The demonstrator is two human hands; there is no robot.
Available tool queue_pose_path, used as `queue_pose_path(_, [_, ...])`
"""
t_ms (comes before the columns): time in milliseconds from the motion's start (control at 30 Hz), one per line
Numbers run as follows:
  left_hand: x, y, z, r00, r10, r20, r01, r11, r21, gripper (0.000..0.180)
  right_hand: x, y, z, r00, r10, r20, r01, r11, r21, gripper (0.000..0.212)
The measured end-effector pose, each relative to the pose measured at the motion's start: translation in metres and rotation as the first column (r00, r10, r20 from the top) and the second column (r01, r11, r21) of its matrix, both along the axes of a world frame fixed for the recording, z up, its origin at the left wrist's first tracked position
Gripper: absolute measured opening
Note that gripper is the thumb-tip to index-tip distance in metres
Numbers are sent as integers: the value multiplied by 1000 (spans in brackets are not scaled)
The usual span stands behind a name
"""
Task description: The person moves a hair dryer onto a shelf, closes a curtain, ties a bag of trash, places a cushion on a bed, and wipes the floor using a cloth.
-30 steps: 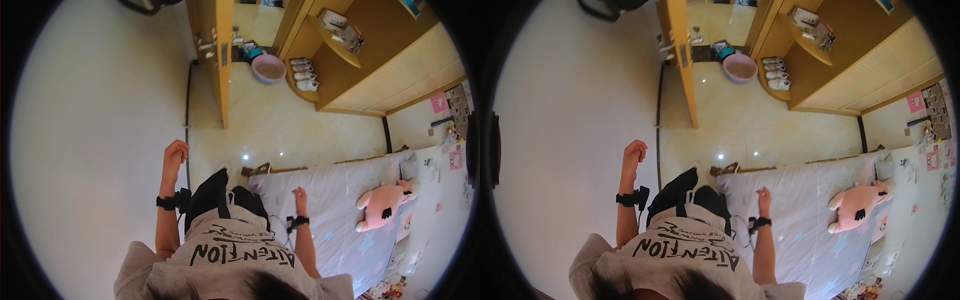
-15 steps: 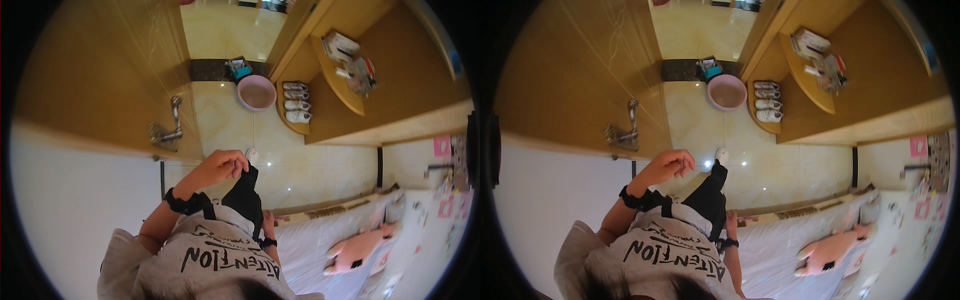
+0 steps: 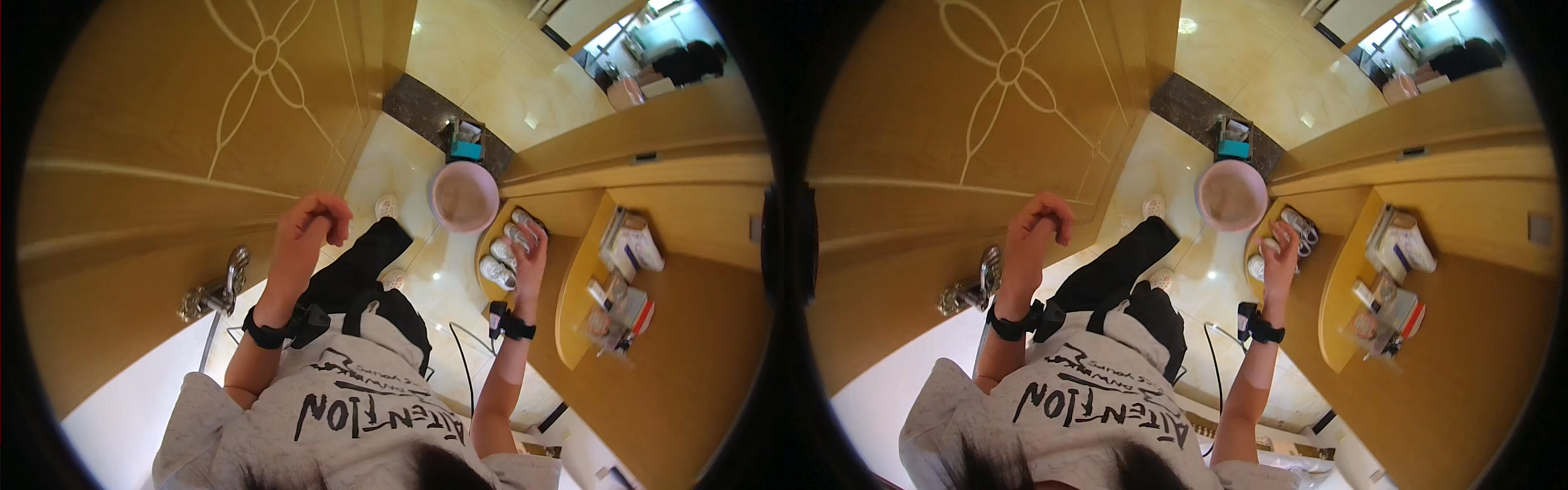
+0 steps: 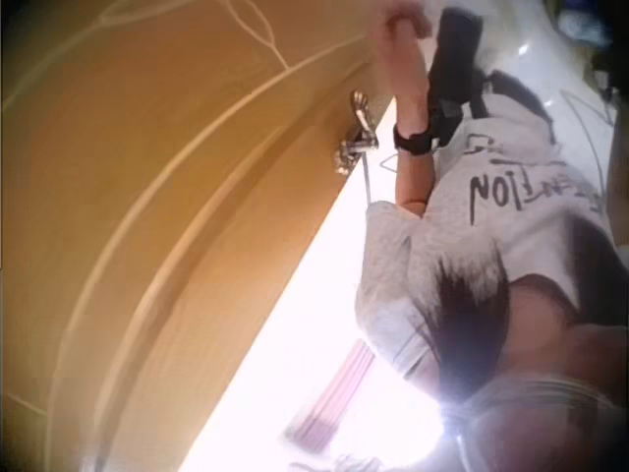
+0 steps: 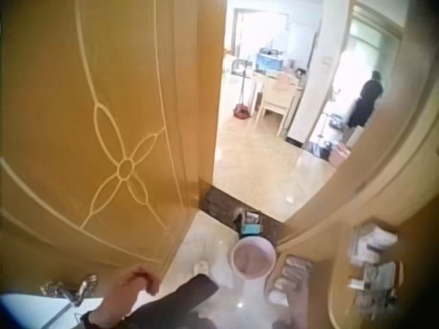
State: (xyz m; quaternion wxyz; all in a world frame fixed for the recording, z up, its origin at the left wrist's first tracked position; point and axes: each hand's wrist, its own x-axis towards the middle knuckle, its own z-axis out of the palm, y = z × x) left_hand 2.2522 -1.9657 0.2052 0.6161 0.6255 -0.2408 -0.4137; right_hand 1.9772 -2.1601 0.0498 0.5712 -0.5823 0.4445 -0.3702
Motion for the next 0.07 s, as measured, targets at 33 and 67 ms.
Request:
queue_pose_path(33, [8, -12, 0, 994, 110, 8, -110, 993, -41, 19, 26, -23, 17, 995, 103, 3, -103, 995, 1, 40])
queue_pose_path(67, [17, -22, 0, 988, 154, 21, -153, 987, -47, 19, 56, -46, 37, 978, 208, 8, -208, 978, 2, 41])
